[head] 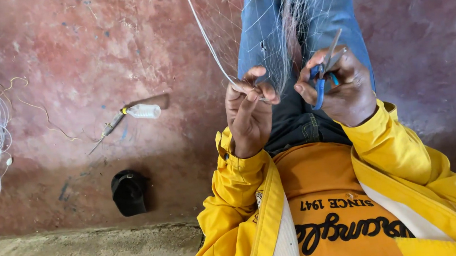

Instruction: The person repairs a fishing net by cutting and pulling threads with a cutter and scissors, then cutting the net itself with scissors, while holding the net with both hands or bracing it with one hand.

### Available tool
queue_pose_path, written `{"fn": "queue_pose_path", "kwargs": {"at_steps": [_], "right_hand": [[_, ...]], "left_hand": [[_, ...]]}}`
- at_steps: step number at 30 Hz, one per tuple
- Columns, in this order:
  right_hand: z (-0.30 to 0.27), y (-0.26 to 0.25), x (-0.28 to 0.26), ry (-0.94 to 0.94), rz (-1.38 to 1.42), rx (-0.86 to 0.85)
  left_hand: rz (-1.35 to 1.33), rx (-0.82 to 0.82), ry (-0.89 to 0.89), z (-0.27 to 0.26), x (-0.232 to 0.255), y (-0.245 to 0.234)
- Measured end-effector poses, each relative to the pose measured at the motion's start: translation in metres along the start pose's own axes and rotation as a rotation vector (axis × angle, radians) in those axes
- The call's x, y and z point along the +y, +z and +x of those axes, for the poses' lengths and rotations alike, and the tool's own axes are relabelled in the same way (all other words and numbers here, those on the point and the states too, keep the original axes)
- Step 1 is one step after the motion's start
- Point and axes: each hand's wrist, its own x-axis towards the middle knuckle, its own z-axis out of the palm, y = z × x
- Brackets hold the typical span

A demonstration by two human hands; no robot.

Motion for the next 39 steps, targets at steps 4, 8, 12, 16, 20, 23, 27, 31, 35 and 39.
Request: {"fn": "queue_pose_path", "kwargs": {"at_steps": [4, 8, 12, 16, 20, 23, 27, 31, 35, 39], "right_hand": [[0.001, 0.003, -0.006, -0.005, 0.007, -0.024], [0.000, 0.003, -0.007, -0.014, 0.002, -0.024], [-0.001, 0.003, -0.007, -0.033, -0.022, -0.032], [-0.002, 0.002, -0.007, -0.136, -0.048, -0.066], [0.001, -0.001, -0.017, -0.221, -0.085, -0.127], [-0.001, -0.003, -0.036, -0.175, -0.133, -0.182], [-0.009, -0.002, -0.035, -0.253, -0.230, -0.201], [-0.016, -0.011, -0.038, -0.165, -0.246, -0.126], [-0.018, -0.023, -0.033, -0.229, -0.317, -0.022], [-0.027, -0.035, -0.032, -0.229, -0.077, -0.075]], "left_hand": [[-0.078, -0.022, -0.058, -0.004, -0.002, -0.009], [-0.011, -0.001, -0.082, -0.004, 0.000, -0.006], [0.029, 0.024, -0.080, -0.007, -0.005, -0.010], [0.055, 0.067, -0.092, -0.007, -0.005, -0.007], [0.071, 0.111, -0.105, -0.005, 0.000, -0.001], [0.061, 0.127, -0.112, -0.005, 0.000, 0.001], [0.095, 0.140, -0.106, -0.004, 0.001, 0.005], [0.086, 0.162, -0.132, 0.000, 0.013, 0.011], [0.080, 0.188, -0.138, 0.001, 0.021, 0.013], [0.106, 0.185, -0.093, 0.004, 0.024, 0.017]]}}
